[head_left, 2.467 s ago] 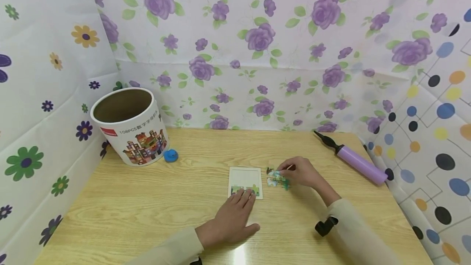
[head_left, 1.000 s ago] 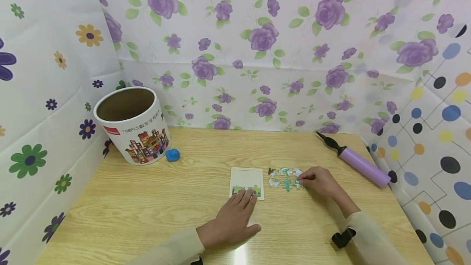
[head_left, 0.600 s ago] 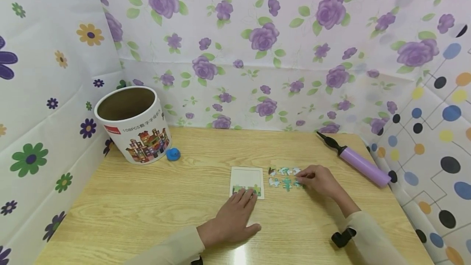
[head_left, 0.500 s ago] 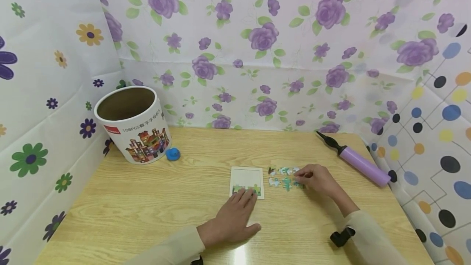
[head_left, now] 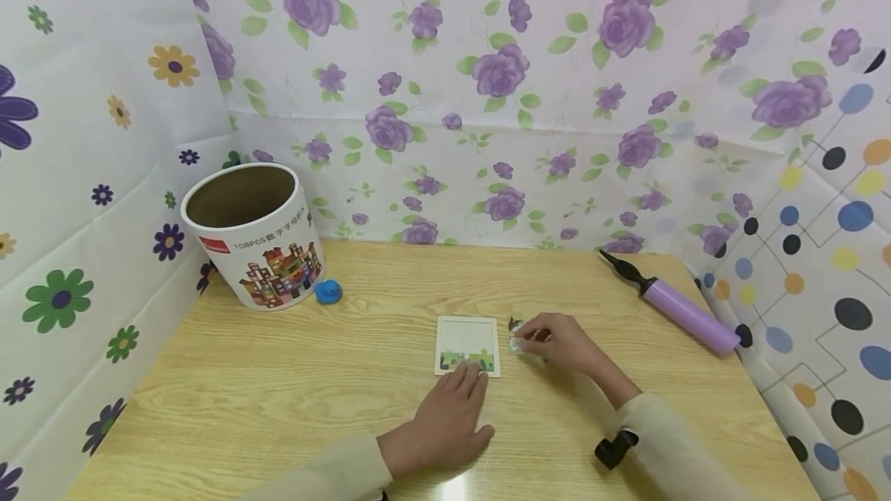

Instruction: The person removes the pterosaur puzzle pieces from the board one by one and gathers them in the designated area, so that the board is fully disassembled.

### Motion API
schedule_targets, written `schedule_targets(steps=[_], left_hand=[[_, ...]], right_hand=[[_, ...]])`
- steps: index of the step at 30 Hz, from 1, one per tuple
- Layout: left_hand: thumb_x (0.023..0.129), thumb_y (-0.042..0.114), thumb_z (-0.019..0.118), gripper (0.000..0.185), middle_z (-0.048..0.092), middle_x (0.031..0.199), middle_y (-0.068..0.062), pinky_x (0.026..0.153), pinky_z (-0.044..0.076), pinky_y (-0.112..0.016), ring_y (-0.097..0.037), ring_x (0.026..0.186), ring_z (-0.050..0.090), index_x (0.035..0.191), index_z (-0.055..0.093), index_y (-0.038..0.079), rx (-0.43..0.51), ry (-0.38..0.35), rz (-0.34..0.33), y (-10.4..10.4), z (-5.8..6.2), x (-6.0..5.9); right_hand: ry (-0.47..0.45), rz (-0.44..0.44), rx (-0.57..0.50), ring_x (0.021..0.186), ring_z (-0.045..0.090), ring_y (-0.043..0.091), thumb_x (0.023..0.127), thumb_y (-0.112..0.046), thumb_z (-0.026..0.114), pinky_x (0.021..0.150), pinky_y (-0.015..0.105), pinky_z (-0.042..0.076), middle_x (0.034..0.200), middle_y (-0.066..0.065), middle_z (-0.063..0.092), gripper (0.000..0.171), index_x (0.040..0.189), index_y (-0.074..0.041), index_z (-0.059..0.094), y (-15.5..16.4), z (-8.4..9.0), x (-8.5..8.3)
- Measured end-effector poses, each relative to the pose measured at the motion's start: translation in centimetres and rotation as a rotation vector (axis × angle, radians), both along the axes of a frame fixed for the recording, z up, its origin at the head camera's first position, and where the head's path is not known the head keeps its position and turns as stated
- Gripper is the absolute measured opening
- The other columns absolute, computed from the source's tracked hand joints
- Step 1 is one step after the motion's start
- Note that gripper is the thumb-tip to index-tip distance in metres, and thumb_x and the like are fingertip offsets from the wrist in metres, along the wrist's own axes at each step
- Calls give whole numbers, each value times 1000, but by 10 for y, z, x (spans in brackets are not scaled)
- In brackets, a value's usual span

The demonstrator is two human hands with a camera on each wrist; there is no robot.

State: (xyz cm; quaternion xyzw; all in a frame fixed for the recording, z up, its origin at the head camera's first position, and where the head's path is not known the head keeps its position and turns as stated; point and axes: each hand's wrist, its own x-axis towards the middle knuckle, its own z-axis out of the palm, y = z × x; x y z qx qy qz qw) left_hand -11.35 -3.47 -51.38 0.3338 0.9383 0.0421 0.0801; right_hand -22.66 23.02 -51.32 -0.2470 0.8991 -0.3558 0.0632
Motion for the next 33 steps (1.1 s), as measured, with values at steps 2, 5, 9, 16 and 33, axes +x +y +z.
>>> schedule_targets(steps=[2, 5, 9, 16, 33], left_hand=[[106, 54, 39, 77, 26, 166, -22, 121, 29, -46, -36, 154, 23, 158, 32, -3, 9, -29, 3, 1, 0, 1], [106, 59, 38, 82, 21, 167, -22, 122, 27, -48, -35, 155, 19, 159, 28, -3, 26, -74, 9, 0, -1, 2], [104, 64, 37, 87, 19, 168, -21, 121, 28, -48, -35, 156, 18, 159, 27, -2, 18, -70, -3, -1, -2, 3], [103, 64, 39, 87, 19, 168, -20, 121, 28, -49, -34, 156, 19, 160, 27, -1, 1, -38, -19, -4, -2, 4], [104, 62, 39, 86, 18, 168, -22, 120, 29, -50, -33, 156, 18, 160, 27, -2, 29, -45, -31, -7, -5, 2]], right_hand=[[-2, 14, -4, 87, 67, 12, 94, -16, 75, 74, 28, 56, 98, -3, 72, 19, 112, -10, 78, -9, 1, -1], [4, 38, -1, 87, 67, 12, 95, -16, 75, 74, 28, 55, 97, -4, 72, 20, 113, -10, 78, -21, 3, -3], [8, 70, 3, 87, 67, 11, 95, -19, 75, 73, 26, 55, 96, -5, 71, 20, 113, -12, 78, -37, 4, -8], [-21, 128, -2, 88, 67, 10, 95, -22, 75, 75, 28, 56, 101, -4, 74, 21, 113, -12, 78, -66, 1, -15], [5, 215, 14, 82, 63, 3, 95, -25, 75, 72, 26, 54, 95, -9, 71, 15, 107, -18, 82, -103, -15, -24]])
